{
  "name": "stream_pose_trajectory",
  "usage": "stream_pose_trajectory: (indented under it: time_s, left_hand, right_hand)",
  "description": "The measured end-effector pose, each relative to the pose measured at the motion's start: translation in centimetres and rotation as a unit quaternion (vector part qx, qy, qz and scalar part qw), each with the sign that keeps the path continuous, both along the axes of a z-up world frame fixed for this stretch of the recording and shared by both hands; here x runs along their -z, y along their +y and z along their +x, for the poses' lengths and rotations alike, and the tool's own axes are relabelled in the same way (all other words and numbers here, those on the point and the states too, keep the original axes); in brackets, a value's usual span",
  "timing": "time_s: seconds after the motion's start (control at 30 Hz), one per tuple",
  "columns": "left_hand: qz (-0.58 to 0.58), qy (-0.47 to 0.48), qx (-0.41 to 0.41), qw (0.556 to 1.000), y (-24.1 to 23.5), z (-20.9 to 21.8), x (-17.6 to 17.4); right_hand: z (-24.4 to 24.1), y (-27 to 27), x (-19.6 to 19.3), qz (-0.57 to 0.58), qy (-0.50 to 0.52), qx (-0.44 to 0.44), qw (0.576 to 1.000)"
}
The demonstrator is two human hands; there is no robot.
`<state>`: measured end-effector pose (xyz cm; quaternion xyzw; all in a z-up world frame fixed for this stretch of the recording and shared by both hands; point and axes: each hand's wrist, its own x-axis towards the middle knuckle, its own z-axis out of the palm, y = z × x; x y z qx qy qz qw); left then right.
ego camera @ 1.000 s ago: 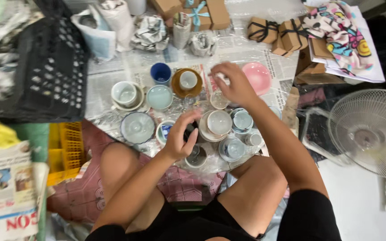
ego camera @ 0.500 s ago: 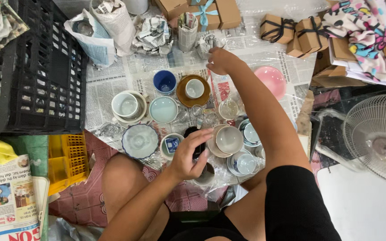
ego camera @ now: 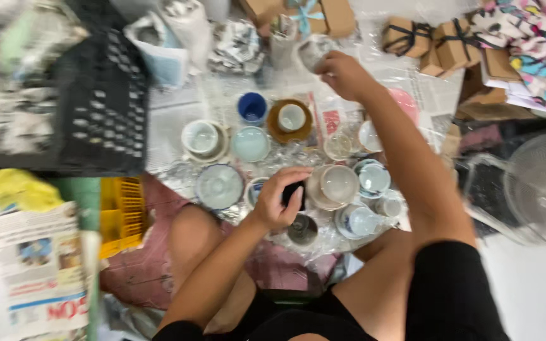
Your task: The person sits cross-legged and wraps individual ceramic cups and bowls with newspaper. They fold the paper around each item and place the wrapped pieces into a nearby crate.
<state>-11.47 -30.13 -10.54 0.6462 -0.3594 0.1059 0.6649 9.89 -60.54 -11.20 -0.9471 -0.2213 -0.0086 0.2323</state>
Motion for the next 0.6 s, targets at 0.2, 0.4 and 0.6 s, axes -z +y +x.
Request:
stream_pose_trajectory:
  time_s: [0.2,0.4,0.6]
  left_hand:
    - [-0.065,0.045,-0.075,0.994,0.5,0.5,0.6]
    - [-0.123,-0.014,-0.068,0.990,1.5,-0.6,-0.4]
    - [0.016,-0.044,-0.021,0.999,3.3,-3.5,1.0]
  right_hand:
    - [-12.7,6.6,-11.6,0.118,-0.030,0.025,0.992]
    - [-26.1,12.6,-13.5,0.167,-0.066,-0.039,0.983]
    - [-36.0,14.7,-11.5,0.218,-0.051,0.025,0.974]
